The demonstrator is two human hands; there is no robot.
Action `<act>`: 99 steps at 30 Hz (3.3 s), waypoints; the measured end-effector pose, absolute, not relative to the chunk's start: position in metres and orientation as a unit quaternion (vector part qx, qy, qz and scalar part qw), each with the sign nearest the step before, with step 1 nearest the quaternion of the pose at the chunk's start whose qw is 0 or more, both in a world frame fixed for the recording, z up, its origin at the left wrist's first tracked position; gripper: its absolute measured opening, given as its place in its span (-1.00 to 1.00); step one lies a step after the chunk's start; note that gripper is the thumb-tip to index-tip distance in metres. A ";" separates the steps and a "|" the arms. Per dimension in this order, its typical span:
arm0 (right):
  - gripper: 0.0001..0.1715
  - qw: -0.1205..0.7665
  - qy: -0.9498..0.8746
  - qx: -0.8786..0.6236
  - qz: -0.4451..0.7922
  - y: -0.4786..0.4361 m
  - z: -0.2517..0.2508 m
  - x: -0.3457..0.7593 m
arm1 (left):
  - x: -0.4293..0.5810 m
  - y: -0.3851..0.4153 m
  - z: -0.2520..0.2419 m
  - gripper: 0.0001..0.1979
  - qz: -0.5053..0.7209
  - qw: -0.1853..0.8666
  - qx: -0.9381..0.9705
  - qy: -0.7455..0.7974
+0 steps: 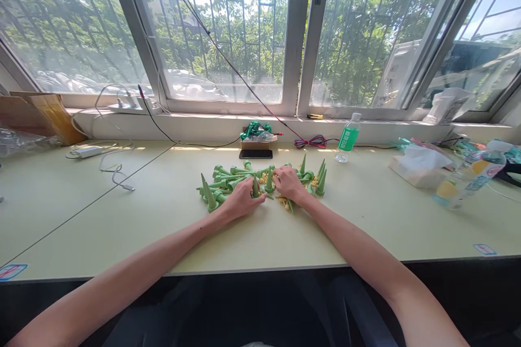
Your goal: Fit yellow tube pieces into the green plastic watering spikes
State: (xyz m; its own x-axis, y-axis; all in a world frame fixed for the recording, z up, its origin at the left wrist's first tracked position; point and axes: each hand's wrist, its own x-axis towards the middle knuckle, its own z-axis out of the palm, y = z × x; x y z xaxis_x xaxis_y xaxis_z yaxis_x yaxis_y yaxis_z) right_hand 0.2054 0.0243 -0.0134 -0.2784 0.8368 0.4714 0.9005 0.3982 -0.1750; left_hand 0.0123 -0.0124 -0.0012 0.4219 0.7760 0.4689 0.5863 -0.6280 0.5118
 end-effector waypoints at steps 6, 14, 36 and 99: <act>-0.81 0.253 -0.795 -0.548 -0.063 0.024 -0.013 0.205 | 0.013 -0.010 -0.004 -0.73 0.356 0.128 0.829 0.413; -0.79 0.254 -0.795 -0.548 -0.062 0.024 -0.013 0.205 | 0.013 -0.011 -0.002 -0.70 0.346 0.113 0.835 0.411; -0.81 0.256 -0.794 -0.548 -0.062 0.021 -0.012 0.204 | 0.010 -0.009 -0.003 -0.65 0.339 0.100 0.845 0.401; -0.86 0.239 -0.810 -0.531 -0.068 0.018 -0.014 0.202 | 0.006 -0.013 0.009 -0.45 0.437 0.144 0.788 0.408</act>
State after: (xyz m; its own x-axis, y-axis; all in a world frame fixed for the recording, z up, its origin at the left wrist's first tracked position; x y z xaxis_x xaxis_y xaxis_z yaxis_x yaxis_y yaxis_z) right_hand 0.2023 0.0180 -0.0138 -0.3210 0.8280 0.4597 0.8931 0.4262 -0.1440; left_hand 0.0064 -0.0131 0.0086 0.2843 0.7696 0.5718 0.5181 -0.6251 0.5838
